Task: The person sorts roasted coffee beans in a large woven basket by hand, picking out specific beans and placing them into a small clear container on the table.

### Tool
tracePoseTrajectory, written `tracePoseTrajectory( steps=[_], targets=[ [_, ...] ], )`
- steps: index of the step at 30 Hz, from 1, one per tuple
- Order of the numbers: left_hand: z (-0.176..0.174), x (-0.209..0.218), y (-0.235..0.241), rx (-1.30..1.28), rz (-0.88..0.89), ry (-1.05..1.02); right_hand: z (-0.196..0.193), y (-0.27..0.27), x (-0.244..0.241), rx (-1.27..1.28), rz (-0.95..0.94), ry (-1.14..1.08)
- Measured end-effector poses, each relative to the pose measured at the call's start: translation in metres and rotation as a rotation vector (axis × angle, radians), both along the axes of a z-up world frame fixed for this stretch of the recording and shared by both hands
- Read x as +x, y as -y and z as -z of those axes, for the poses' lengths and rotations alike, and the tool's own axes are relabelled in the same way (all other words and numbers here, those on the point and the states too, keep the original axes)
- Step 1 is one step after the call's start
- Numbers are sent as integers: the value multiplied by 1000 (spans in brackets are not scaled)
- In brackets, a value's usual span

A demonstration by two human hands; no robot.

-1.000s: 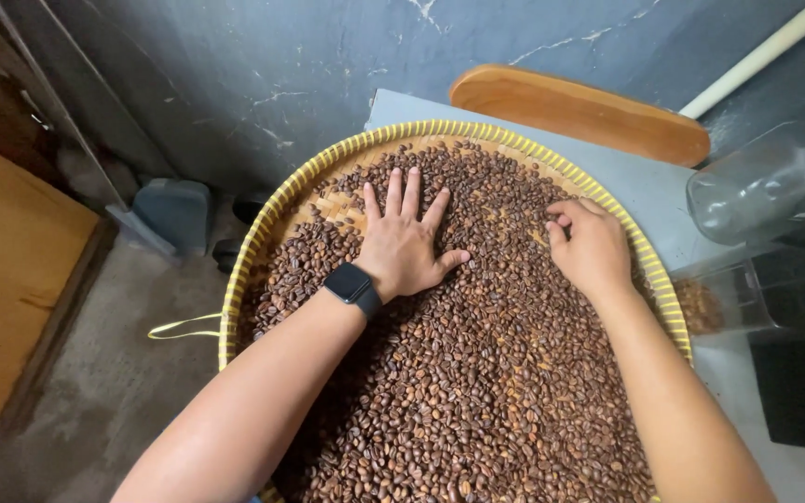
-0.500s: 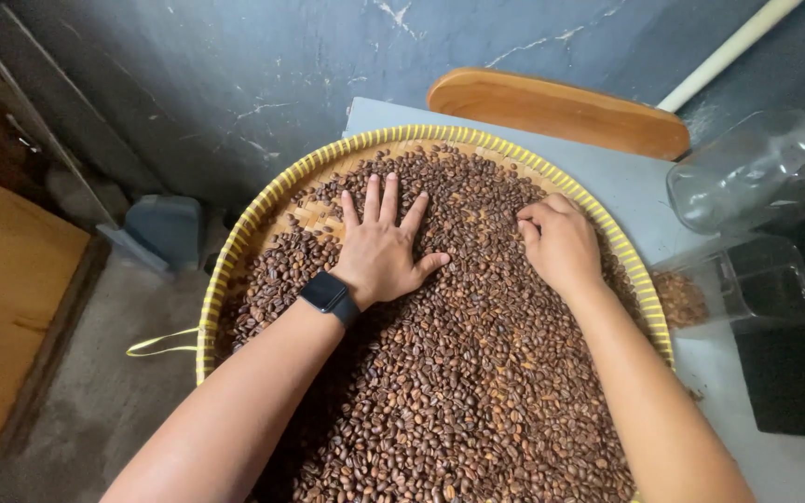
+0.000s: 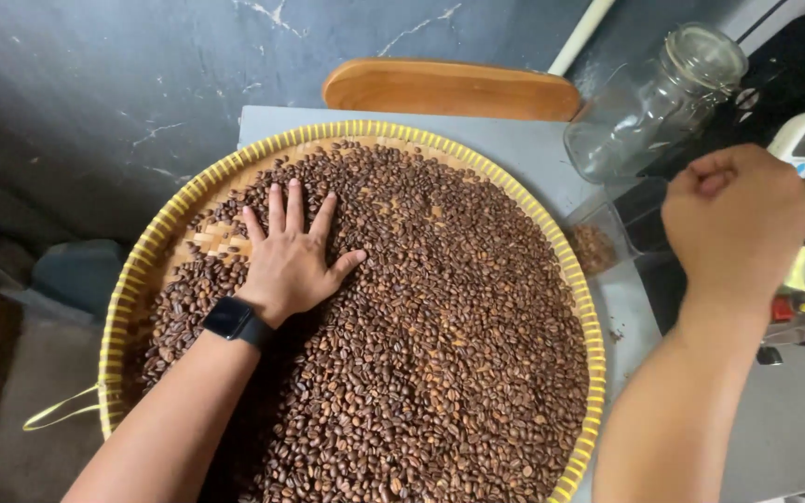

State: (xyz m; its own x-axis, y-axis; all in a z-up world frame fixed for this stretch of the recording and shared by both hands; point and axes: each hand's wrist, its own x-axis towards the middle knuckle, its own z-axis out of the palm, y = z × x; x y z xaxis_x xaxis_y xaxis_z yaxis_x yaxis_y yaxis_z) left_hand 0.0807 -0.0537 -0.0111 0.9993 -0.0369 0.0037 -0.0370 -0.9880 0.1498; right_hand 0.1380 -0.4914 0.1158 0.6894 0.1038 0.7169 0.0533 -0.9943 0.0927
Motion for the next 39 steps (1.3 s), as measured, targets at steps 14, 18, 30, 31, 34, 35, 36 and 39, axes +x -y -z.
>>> tracePoseTrajectory(
  steps=[14,18,30,31,34,35,36,39],
  targets=[
    [-1,-1,1,22,-4,-23,-32,-78,-35,357,-129,-596],
    [-12,-6,4,-26,-39,-67,-13,-131,-30,272,-355,-831],
    [-14,-6,5,-29,-45,-72,61,-131,8,36,-320,-1066],
    [-14,-6,5,-28,-45,-73,63,-129,10,37,-320,-1066],
    [-15,-7,5,-13,-49,-77,70,-124,14,42,-306,-1079],
    [-16,-7,5,-15,-50,-77,72,-122,16,40,-308,-1083],
    [-17,-7,5,-18,-52,-77,75,-120,17,38,-311,-1087],
    [-19,-8,5,-26,-43,-80,76,-123,16,31,-254,-1115]
  ],
)
